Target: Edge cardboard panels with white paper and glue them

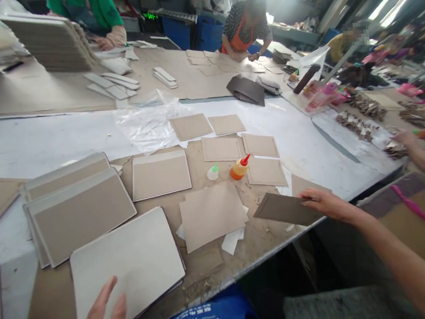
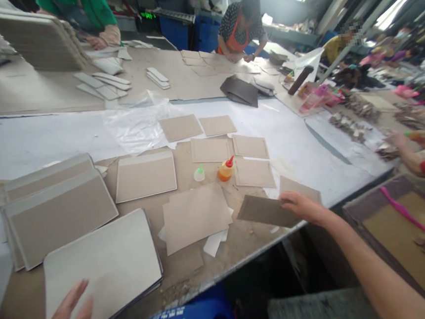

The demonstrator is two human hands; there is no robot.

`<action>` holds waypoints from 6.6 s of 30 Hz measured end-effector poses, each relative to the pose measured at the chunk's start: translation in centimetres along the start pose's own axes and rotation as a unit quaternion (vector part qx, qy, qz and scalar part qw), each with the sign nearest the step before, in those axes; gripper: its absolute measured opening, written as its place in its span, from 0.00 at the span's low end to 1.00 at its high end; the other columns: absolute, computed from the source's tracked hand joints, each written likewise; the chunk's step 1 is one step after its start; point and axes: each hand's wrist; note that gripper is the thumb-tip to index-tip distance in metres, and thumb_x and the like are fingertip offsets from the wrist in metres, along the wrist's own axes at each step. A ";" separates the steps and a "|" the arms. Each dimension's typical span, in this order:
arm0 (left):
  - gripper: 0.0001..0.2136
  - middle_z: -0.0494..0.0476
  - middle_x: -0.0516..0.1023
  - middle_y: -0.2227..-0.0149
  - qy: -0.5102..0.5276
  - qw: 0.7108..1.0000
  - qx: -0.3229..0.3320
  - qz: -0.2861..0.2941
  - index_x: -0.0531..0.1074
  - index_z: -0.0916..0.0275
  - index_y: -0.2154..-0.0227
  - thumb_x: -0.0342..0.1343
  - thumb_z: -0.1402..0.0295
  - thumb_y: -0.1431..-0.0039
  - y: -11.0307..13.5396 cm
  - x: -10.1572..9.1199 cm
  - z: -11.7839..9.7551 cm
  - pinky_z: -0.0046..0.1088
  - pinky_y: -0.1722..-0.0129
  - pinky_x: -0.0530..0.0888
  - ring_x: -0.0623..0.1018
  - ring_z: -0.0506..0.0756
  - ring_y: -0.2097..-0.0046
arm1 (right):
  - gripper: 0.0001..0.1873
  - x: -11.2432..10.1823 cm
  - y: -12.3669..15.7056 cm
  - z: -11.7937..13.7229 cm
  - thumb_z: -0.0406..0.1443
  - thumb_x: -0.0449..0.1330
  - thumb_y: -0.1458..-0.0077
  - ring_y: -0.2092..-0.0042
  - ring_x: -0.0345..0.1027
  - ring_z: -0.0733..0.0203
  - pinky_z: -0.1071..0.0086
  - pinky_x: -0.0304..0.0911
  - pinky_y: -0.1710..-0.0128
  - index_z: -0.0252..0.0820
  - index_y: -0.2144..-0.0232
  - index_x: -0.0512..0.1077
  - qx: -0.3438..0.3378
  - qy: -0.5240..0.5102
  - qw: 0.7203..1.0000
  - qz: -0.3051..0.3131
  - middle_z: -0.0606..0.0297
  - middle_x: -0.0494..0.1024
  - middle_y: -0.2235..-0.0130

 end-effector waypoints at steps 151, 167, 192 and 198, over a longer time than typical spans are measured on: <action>0.09 0.51 0.68 0.78 0.013 0.998 -0.057 -0.014 0.62 0.60 0.83 0.49 0.64 0.51 -4.0 -3.8 5.7 0.29 0.67 0.65 0.69 0.53 0.70 | 0.09 18.9 -0.2 34.4 0.36 0.48 0.42 0.68 0.65 0.62 0.71 0.50 0.71 0.41 0.72 0.64 -0.058 0.019 0.998 -0.011 0.62 0.72 0.70; 0.11 0.53 0.68 0.77 0.016 0.999 -0.027 -0.041 0.63 0.59 0.81 0.47 0.59 0.51 -3.6 -3.4 6.2 0.31 0.67 0.65 0.69 0.54 0.71 | 0.08 19.7 -0.7 34.0 0.35 0.49 0.42 0.67 0.65 0.64 0.72 0.50 0.69 0.40 0.72 0.64 -0.059 -0.010 0.998 -0.011 0.62 0.72 0.69; 0.10 0.45 0.64 0.78 0.121 0.989 -0.067 -0.047 0.60 0.59 0.74 0.52 0.59 0.52 -3.0 -3.3 6.5 0.26 0.70 0.66 0.67 0.50 0.74 | 0.09 20.2 -1.1 33.5 0.36 0.48 0.43 0.69 0.63 0.62 0.71 0.51 0.68 0.41 0.73 0.63 -0.082 0.005 0.996 -0.024 0.63 0.70 0.72; 0.11 0.46 0.63 0.75 0.101 0.994 0.008 -0.037 0.63 0.60 0.63 0.51 0.61 0.48 -3.2 -3.3 7.3 0.27 0.67 0.67 0.67 0.49 0.72 | 0.09 20.1 -1.1 33.6 0.36 0.47 0.43 0.68 0.63 0.62 0.71 0.51 0.68 0.41 0.73 0.63 -0.079 0.008 0.997 -0.014 0.63 0.70 0.72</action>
Point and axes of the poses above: each hand's wrist, its own y-axis away from the middle knuckle, its own x-axis out of the palm, z = x × y
